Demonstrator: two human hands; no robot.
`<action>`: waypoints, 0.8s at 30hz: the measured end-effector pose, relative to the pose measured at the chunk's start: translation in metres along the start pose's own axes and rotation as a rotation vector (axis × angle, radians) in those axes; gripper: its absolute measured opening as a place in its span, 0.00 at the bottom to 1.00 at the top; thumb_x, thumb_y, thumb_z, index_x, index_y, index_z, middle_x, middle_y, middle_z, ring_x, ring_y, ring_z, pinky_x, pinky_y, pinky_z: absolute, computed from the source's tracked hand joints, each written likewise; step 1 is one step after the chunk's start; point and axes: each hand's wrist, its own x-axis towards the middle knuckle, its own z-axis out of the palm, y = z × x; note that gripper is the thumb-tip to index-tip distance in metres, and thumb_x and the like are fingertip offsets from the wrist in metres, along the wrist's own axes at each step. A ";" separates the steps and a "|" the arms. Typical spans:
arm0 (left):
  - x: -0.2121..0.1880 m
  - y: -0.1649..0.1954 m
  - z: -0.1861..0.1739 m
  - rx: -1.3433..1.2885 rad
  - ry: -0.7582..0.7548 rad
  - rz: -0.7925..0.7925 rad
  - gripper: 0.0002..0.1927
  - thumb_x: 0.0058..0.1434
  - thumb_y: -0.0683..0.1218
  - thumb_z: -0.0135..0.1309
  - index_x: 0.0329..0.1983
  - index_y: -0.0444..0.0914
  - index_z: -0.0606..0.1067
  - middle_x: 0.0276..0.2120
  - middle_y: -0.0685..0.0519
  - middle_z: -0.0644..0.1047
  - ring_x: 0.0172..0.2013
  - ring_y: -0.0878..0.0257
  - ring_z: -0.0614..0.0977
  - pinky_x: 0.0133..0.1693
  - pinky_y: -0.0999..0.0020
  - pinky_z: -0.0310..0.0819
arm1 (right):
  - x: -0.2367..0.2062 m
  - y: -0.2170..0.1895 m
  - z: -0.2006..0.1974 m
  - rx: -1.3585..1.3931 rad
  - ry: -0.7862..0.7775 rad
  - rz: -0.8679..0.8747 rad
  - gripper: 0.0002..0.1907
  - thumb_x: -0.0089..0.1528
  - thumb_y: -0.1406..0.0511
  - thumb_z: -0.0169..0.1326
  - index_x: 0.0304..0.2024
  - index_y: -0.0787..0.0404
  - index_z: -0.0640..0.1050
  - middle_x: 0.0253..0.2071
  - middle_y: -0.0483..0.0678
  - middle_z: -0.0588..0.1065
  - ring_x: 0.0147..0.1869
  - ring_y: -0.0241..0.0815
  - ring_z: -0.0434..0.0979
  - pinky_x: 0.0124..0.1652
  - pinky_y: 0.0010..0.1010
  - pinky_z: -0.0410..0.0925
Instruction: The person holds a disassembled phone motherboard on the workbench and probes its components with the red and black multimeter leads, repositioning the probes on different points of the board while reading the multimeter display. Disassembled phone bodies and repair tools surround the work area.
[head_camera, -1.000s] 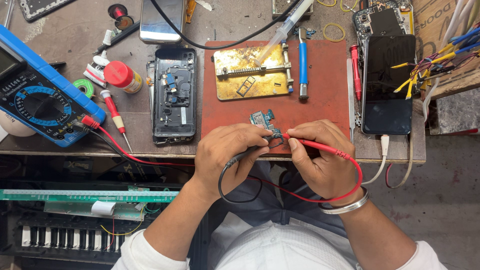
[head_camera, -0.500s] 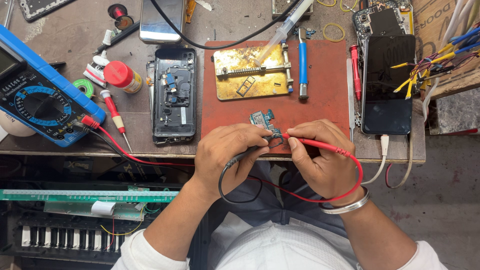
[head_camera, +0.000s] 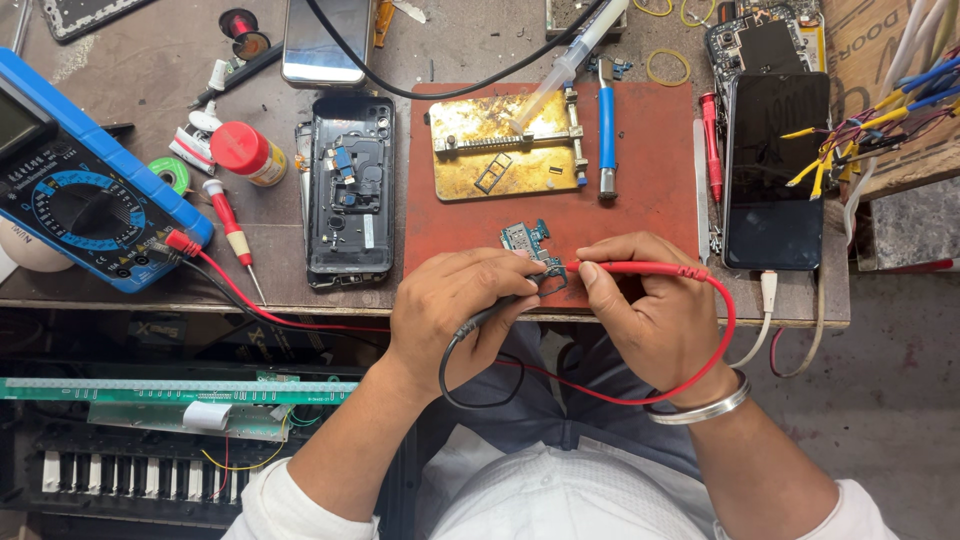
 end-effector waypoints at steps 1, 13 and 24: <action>0.000 0.000 0.000 -0.001 -0.002 -0.001 0.07 0.62 0.40 0.63 0.40 0.40 0.76 0.43 0.55 0.83 0.46 0.58 0.86 0.45 0.64 0.79 | 0.000 0.000 0.000 -0.003 -0.007 0.015 0.07 0.64 0.66 0.58 0.41 0.63 0.82 0.36 0.49 0.81 0.36 0.38 0.82 0.36 0.28 0.73; 0.001 0.000 0.000 0.011 -0.002 0.003 0.06 0.63 0.41 0.63 0.40 0.41 0.76 0.43 0.55 0.83 0.47 0.59 0.86 0.45 0.64 0.79 | 0.002 -0.003 0.000 0.003 -0.026 0.055 0.07 0.63 0.66 0.58 0.41 0.63 0.82 0.36 0.48 0.81 0.36 0.36 0.83 0.34 0.26 0.73; 0.000 0.000 0.001 0.012 -0.003 0.001 0.06 0.63 0.41 0.63 0.40 0.41 0.76 0.43 0.55 0.83 0.46 0.58 0.86 0.45 0.64 0.79 | 0.001 -0.002 0.001 0.004 -0.024 0.039 0.07 0.63 0.66 0.58 0.41 0.63 0.82 0.36 0.48 0.81 0.37 0.37 0.83 0.35 0.26 0.73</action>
